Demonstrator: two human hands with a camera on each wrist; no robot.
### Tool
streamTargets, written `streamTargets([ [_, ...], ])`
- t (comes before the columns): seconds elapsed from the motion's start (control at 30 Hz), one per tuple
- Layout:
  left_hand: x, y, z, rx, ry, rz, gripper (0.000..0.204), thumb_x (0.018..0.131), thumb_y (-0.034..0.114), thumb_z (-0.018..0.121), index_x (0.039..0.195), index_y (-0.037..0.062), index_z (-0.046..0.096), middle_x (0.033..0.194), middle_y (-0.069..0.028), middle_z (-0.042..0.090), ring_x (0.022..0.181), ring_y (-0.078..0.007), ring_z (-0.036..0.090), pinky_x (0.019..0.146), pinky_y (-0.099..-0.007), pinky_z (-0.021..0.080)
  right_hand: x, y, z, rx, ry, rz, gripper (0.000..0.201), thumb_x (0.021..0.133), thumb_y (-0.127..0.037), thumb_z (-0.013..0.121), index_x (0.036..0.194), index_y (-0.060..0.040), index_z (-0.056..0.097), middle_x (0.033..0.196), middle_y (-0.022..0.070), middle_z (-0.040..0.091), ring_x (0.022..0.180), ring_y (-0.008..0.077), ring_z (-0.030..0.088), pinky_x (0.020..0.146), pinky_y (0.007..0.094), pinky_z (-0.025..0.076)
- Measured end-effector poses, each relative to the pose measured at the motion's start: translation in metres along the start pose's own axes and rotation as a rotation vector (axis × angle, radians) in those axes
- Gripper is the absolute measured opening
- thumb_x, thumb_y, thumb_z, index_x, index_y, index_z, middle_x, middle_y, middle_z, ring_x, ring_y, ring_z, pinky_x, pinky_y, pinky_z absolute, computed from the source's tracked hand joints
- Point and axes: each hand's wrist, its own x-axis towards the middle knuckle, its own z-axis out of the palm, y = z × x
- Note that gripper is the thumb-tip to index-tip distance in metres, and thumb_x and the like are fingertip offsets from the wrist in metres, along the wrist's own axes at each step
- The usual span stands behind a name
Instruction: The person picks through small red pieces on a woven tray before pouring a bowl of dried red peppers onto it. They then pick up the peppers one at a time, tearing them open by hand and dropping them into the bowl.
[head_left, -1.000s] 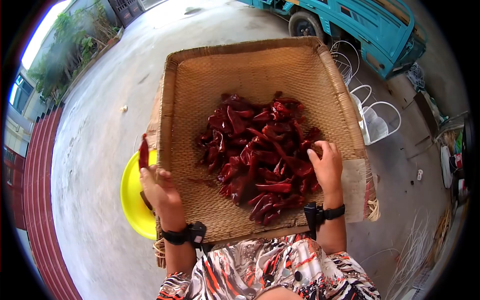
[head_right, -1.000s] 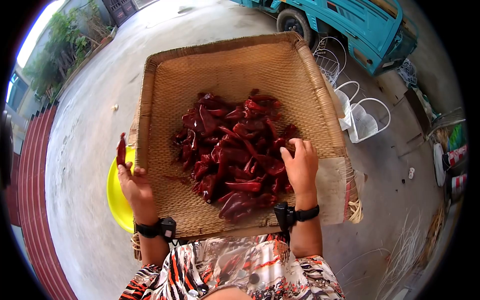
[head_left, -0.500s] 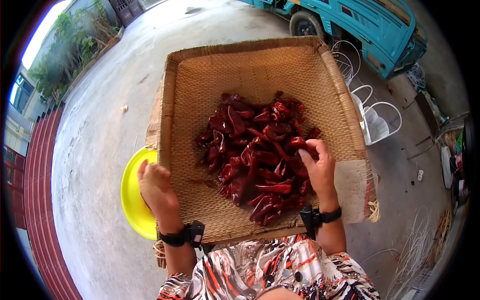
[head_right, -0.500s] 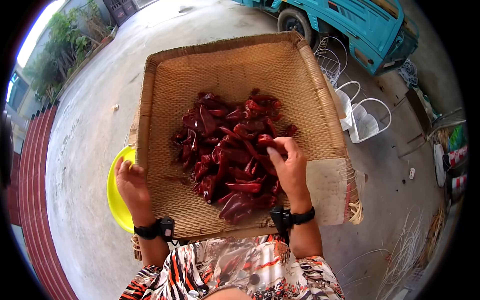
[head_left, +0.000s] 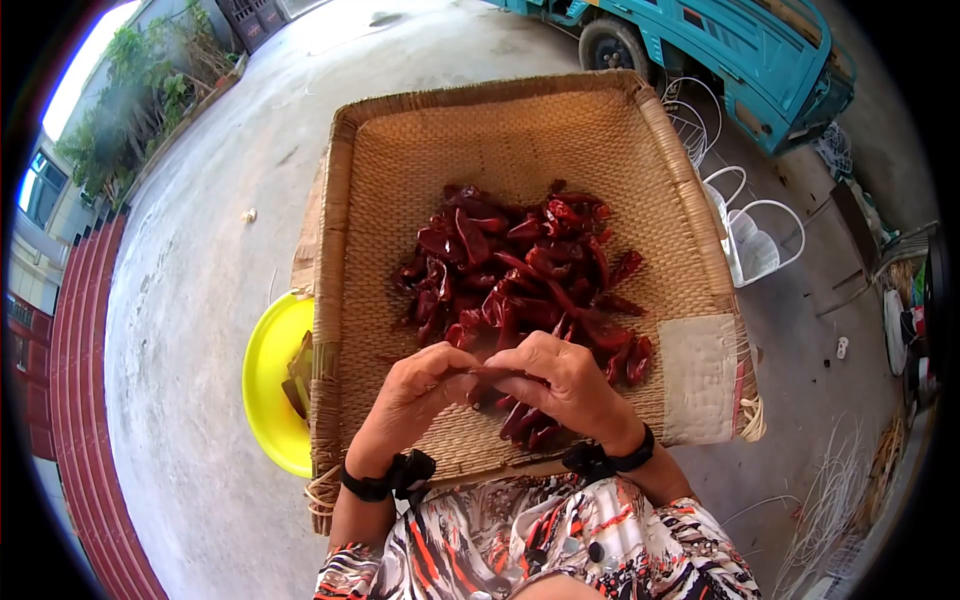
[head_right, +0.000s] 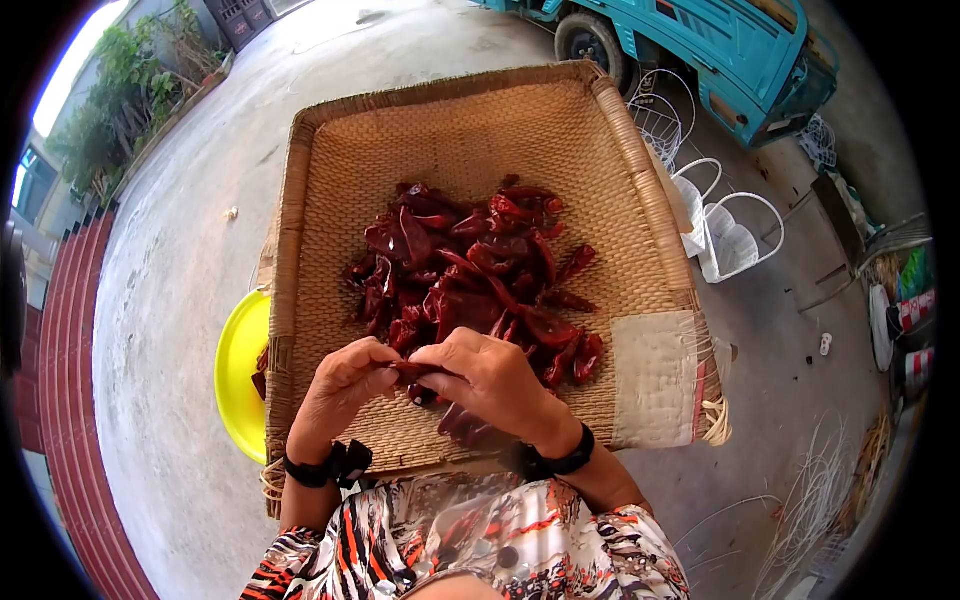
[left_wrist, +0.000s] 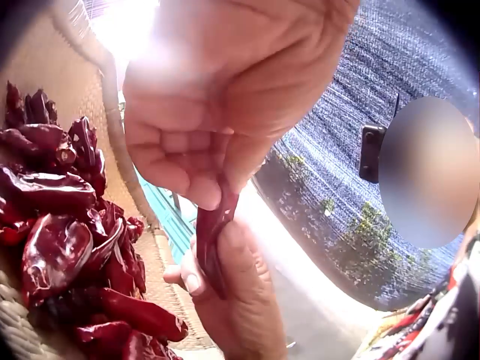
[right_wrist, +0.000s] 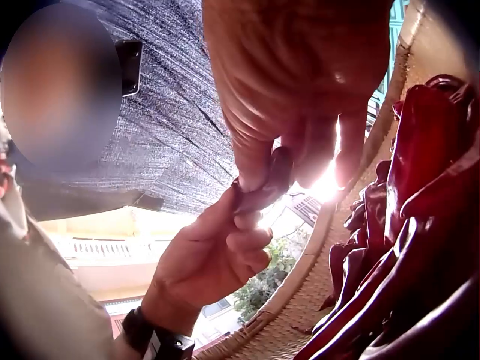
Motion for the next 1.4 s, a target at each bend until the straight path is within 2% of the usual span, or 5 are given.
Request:
streamTargets([
  [0.2, -0.004, -0.005, -0.006, -0.335, -0.090, -0.118, 0.011, 0.097, 0.009, 0.060, 0.104, 0.0015, 0.061, 0.084, -0.0018, 0.060, 0.078, -0.0074, 0.058, 0.072, -0.0219, 0.048, 0.003, -0.002, -0.011, 0.065, -0.074, 0.036, 0.021, 0.079, -0.011, 0.076, 0.098, -0.0063, 0.070, 0.086, 0.0102, 0.066, 0.074, 0.0268, 0.064, 0.066, 0.0342, 0.051],
  [0.4, -0.001, -0.008, -0.013, -0.599, 0.537, 0.078, 0.015, 0.100, 0.015, 0.055, 0.111, 0.0045, 0.057, 0.087, -0.0036, 0.063, 0.074, -0.0087, 0.058, 0.070, -0.0232, 0.048, -0.004, 0.014, -0.048, -0.281, 0.200, 0.464, 0.017, 0.086, -0.010, 0.069, 0.102, -0.0062, 0.067, 0.095, 0.0110, 0.064, 0.082, 0.0263, 0.066, 0.072, 0.0356, 0.053],
  [0.67, -0.016, -0.053, -0.071, -0.909, 1.184, 0.236, 0.023, 0.102, 0.023, 0.050, 0.116, 0.0041, 0.051, 0.096, -0.0066, 0.061, 0.077, -0.0140, 0.056, 0.070, -0.0270, 0.051, -0.025, 0.042, -0.066, -0.587, 0.003, 0.672, 0.031, 0.082, -0.013, 0.070, 0.111, -0.0096, 0.061, 0.108, 0.0102, 0.063, 0.103, 0.0327, 0.060, 0.087, 0.0428, 0.050],
  [1.03, -0.027, -0.081, -0.101, -1.094, 1.340, 0.263, 0.033, 0.103, 0.029, 0.048, 0.126, 0.0051, 0.051, 0.106, -0.0106, 0.060, 0.088, -0.0191, 0.059, 0.080, -0.0295, 0.054, -0.023, 0.034, -0.072, -0.608, -0.042, 0.600, 0.023, 0.081, -0.008, 0.069, 0.103, -0.0089, 0.064, 0.097, 0.0082, 0.065, 0.095, 0.0290, 0.060, 0.082, 0.0401, 0.050],
  [1.4, -0.007, -0.008, -0.028, -0.341, 0.358, -0.041, 0.028, 0.098, 0.013, 0.056, 0.123, 0.0015, 0.053, 0.100, -0.0058, 0.062, 0.086, -0.0117, 0.058, 0.079, -0.0257, 0.048, -0.002, -0.004, -0.046, 0.481, 0.363, 0.523, 0.017, 0.090, -0.003, 0.068, 0.103, -0.0031, 0.056, 0.092, 0.0043, 0.068, 0.080, 0.0081, 0.064, 0.071, 0.0237, 0.055],
])
